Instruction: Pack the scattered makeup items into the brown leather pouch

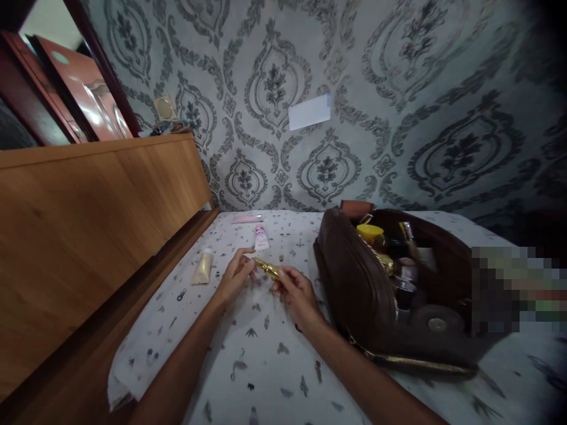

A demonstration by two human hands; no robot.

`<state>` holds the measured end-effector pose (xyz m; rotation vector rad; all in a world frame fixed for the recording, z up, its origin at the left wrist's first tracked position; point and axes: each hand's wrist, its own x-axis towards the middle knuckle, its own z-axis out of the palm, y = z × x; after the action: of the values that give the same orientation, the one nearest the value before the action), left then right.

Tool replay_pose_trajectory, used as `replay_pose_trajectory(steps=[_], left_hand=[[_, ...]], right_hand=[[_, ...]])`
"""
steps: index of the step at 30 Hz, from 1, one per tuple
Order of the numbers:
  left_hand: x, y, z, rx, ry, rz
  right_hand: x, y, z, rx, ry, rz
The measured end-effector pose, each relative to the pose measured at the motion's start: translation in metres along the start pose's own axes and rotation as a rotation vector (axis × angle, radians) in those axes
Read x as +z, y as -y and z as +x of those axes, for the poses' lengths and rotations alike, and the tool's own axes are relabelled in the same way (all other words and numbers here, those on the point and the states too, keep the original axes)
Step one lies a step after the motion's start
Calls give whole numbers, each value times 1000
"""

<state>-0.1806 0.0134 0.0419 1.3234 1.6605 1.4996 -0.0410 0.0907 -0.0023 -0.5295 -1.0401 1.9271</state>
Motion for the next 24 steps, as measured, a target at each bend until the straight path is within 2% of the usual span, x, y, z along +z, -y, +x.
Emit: replay_pose_trajectory(steps=[3, 7, 11, 21, 24], left_hand=[[-1, -1, 0, 38, 52, -12], [0, 2, -1, 55, -37, 136], [2, 6, -1, 3, -122, 283], [5, 2, -2, -88, -220, 293], [5, 4, -1, -72, -180, 290]], right_hand=[[0, 0, 0, 1, 0, -8], [1, 1, -2, -7, 22, -26], [0, 0, -2, -3, 53, -53], [2, 2, -3, 9, 48, -36], [1, 2, -3, 5, 38, -46]])
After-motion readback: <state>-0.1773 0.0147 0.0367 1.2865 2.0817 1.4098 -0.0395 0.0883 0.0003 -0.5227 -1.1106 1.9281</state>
